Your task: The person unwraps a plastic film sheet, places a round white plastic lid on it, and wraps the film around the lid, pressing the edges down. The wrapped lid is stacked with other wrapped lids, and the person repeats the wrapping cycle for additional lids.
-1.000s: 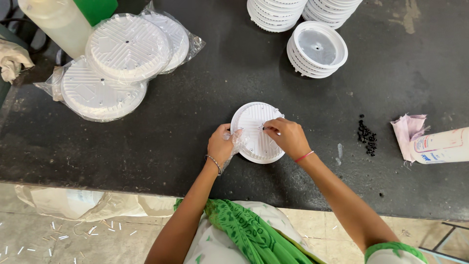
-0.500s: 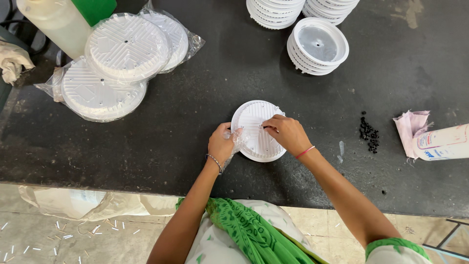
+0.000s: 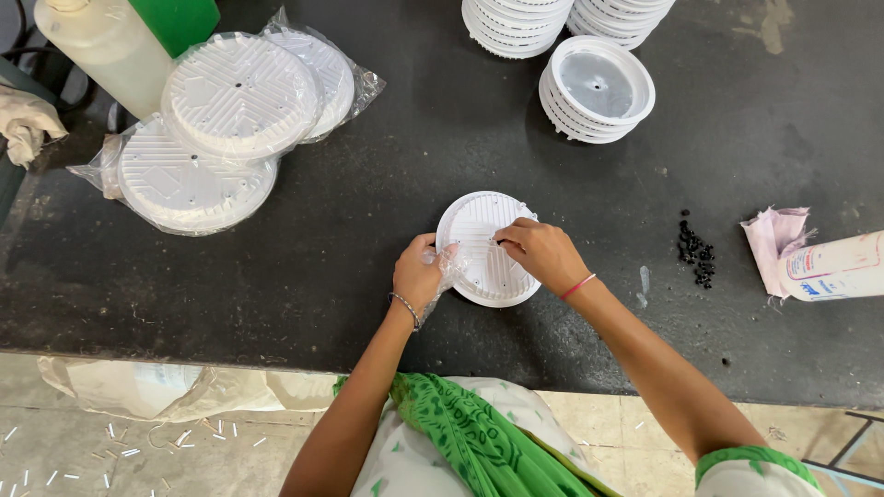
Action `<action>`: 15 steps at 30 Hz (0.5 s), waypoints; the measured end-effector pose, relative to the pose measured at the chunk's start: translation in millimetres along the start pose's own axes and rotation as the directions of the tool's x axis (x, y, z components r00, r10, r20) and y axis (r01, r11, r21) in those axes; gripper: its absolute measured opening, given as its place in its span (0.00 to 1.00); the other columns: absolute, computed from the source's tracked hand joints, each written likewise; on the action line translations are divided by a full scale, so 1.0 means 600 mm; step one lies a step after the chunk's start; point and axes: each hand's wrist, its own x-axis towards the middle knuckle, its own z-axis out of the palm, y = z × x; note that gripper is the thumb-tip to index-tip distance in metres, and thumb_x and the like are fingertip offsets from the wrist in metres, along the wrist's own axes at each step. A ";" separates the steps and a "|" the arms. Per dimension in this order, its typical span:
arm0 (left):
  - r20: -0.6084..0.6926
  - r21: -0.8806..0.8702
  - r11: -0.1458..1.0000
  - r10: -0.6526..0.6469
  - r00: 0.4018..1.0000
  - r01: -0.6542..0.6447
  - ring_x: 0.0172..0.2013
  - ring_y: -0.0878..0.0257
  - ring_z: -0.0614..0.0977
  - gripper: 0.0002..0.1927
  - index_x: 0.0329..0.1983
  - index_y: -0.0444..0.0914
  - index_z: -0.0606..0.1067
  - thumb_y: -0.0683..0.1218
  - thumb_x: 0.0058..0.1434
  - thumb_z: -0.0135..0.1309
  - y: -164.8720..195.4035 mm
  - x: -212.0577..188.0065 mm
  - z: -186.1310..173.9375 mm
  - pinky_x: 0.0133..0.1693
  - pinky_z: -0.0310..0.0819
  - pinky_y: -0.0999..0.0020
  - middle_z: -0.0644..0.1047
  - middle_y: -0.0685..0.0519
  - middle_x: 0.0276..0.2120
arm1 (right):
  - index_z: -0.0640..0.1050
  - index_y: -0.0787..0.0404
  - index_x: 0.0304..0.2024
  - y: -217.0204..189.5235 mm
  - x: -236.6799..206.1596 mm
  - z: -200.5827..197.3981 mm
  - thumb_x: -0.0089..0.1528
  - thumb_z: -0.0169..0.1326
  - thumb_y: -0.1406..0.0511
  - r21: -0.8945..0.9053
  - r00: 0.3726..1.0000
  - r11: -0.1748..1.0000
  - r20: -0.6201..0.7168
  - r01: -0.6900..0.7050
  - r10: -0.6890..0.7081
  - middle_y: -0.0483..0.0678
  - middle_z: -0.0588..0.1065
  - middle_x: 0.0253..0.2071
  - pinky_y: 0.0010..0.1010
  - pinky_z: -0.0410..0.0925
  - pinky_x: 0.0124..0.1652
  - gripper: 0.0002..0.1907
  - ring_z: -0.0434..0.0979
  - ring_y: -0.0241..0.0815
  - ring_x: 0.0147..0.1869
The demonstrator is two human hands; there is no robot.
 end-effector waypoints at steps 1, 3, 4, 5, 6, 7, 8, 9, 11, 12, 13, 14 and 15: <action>0.001 0.004 1.000 -0.009 1.000 0.009 0.37 0.62 0.84 0.22 0.51 0.37 0.78 0.53 0.58 0.64 0.001 0.000 0.000 0.40 0.77 0.67 0.83 0.50 0.37 | 0.84 0.56 0.41 0.000 0.000 0.000 0.61 0.56 0.65 0.001 1.000 1.000 0.002 -0.005 0.005 0.45 0.80 0.40 0.39 0.74 0.38 0.08 0.81 0.50 0.37; 0.008 -0.005 1.000 -0.014 1.000 0.014 0.37 0.62 0.84 0.22 0.52 0.37 0.78 0.53 0.58 0.64 0.002 -0.001 -0.001 0.40 0.78 0.67 0.83 0.50 0.37 | 0.84 0.56 0.41 0.000 -0.001 -0.001 0.61 0.56 0.65 0.005 1.000 1.000 0.004 -0.008 0.008 0.45 0.80 0.40 0.39 0.74 0.38 0.08 0.81 0.50 0.36; 0.012 -0.019 1.000 -0.010 1.000 0.010 0.37 0.62 0.84 0.22 0.52 0.37 0.78 0.53 0.58 0.64 0.002 -0.002 -0.001 0.40 0.78 0.67 0.83 0.50 0.37 | 0.84 0.56 0.41 0.000 -0.001 -0.002 0.61 0.56 0.65 0.008 1.000 1.000 0.004 -0.005 0.005 0.45 0.80 0.40 0.39 0.74 0.38 0.08 0.81 0.50 0.36; 0.017 -0.032 0.999 -0.006 1.000 0.007 0.37 0.62 0.85 0.22 0.52 0.37 0.78 0.53 0.58 0.64 0.003 -0.002 -0.001 0.40 0.78 0.67 0.83 0.50 0.37 | 0.84 0.55 0.42 0.000 -0.001 -0.002 0.61 0.56 0.65 0.012 1.000 1.000 0.004 -0.004 0.004 0.45 0.80 0.40 0.39 0.74 0.38 0.08 0.81 0.50 0.36; 0.017 -0.033 0.999 -0.008 1.000 0.008 0.37 0.62 0.84 0.22 0.52 0.37 0.78 0.53 0.58 0.64 0.003 -0.003 -0.002 0.40 0.78 0.67 0.83 0.50 0.37 | 0.84 0.55 0.41 0.000 -0.002 -0.003 0.61 0.56 0.65 0.006 1.000 1.000 0.003 0.001 -0.001 0.45 0.80 0.40 0.39 0.74 0.38 0.08 0.81 0.50 0.36; 0.016 -0.033 0.999 -0.008 1.000 0.009 0.37 0.62 0.84 0.22 0.52 0.37 0.78 0.53 0.58 0.64 0.003 -0.003 -0.002 0.40 0.78 0.67 0.83 0.50 0.37 | 0.84 0.56 0.41 0.000 -0.002 -0.003 0.61 0.56 0.65 0.001 1.000 1.000 0.001 0.006 -0.006 0.45 0.80 0.40 0.39 0.73 0.38 0.08 0.81 0.50 0.36; 0.015 -0.033 0.999 -0.009 1.000 0.009 0.36 0.62 0.84 0.22 0.52 0.37 0.78 0.53 0.58 0.64 0.004 -0.004 -0.002 0.40 0.78 0.67 0.83 0.50 0.37 | 0.84 0.56 0.41 -0.001 -0.002 -0.002 0.61 0.56 0.65 -0.005 1.000 1.000 -0.001 0.011 -0.011 0.45 0.80 0.40 0.39 0.73 0.38 0.08 0.81 0.50 0.36; 0.016 -0.035 0.999 -0.004 1.000 0.005 0.37 0.62 0.84 0.22 0.52 0.36 0.78 0.53 0.58 0.64 0.004 -0.004 -0.002 0.40 0.78 0.67 0.83 0.50 0.37 | 0.83 0.56 0.41 -0.002 -0.003 -0.003 0.61 0.56 0.65 -0.005 1.000 1.000 0.003 0.006 -0.006 0.45 0.80 0.40 0.39 0.73 0.38 0.08 0.81 0.50 0.36; 0.017 -0.038 0.999 0.006 1.000 -0.005 0.37 0.62 0.84 0.23 0.52 0.36 0.78 0.53 0.58 0.64 0.005 -0.004 -0.002 0.40 0.78 0.66 0.83 0.50 0.38 | 0.83 0.56 0.41 -0.004 -0.003 -0.005 0.61 0.57 0.65 -0.005 1.000 1.000 0.011 -0.001 0.001 0.45 0.80 0.40 0.39 0.73 0.38 0.08 0.81 0.49 0.36; 0.018 -0.028 1.000 -0.012 1.000 0.013 0.37 0.62 0.84 0.23 0.52 0.36 0.78 0.53 0.58 0.64 0.005 -0.003 -0.001 0.40 0.78 0.66 0.83 0.50 0.38 | 0.83 0.56 0.42 -0.004 -0.002 -0.008 0.61 0.57 0.65 0.025 1.000 1.000 0.021 -0.008 0.008 0.45 0.80 0.39 0.39 0.73 0.38 0.08 0.81 0.48 0.36; 0.020 -0.017 0.999 -0.030 0.999 0.030 0.37 0.62 0.84 0.23 0.53 0.37 0.77 0.53 0.58 0.64 0.006 -0.003 -0.001 0.40 0.78 0.66 0.83 0.50 0.38 | 0.83 0.56 0.42 -0.004 -0.002 -0.012 0.60 0.57 0.66 0.056 0.999 0.998 0.031 -0.015 0.014 0.45 0.80 0.39 0.38 0.74 0.37 0.09 0.82 0.47 0.36; 0.021 -0.006 0.999 -0.047 0.999 0.047 0.37 0.62 0.85 0.23 0.53 0.37 0.77 0.53 0.58 0.63 0.006 -0.002 -0.001 0.39 0.79 0.66 0.82 0.50 0.38 | 0.83 0.55 0.43 -0.004 0.000 -0.017 0.60 0.57 0.66 0.085 0.999 0.996 0.041 -0.022 0.019 0.45 0.80 0.39 0.37 0.74 0.37 0.09 0.82 0.46 0.36; 0.024 -0.014 0.999 -0.036 0.999 0.036 0.37 0.62 0.84 0.23 0.53 0.37 0.77 0.53 0.58 0.64 0.006 -0.001 -0.001 0.40 0.79 0.66 0.82 0.50 0.38 | 0.83 0.55 0.44 -0.002 0.004 -0.024 0.60 0.58 0.66 0.152 0.999 0.988 0.004 -0.033 0.033 0.46 0.80 0.40 0.36 0.75 0.38 0.09 0.83 0.45 0.37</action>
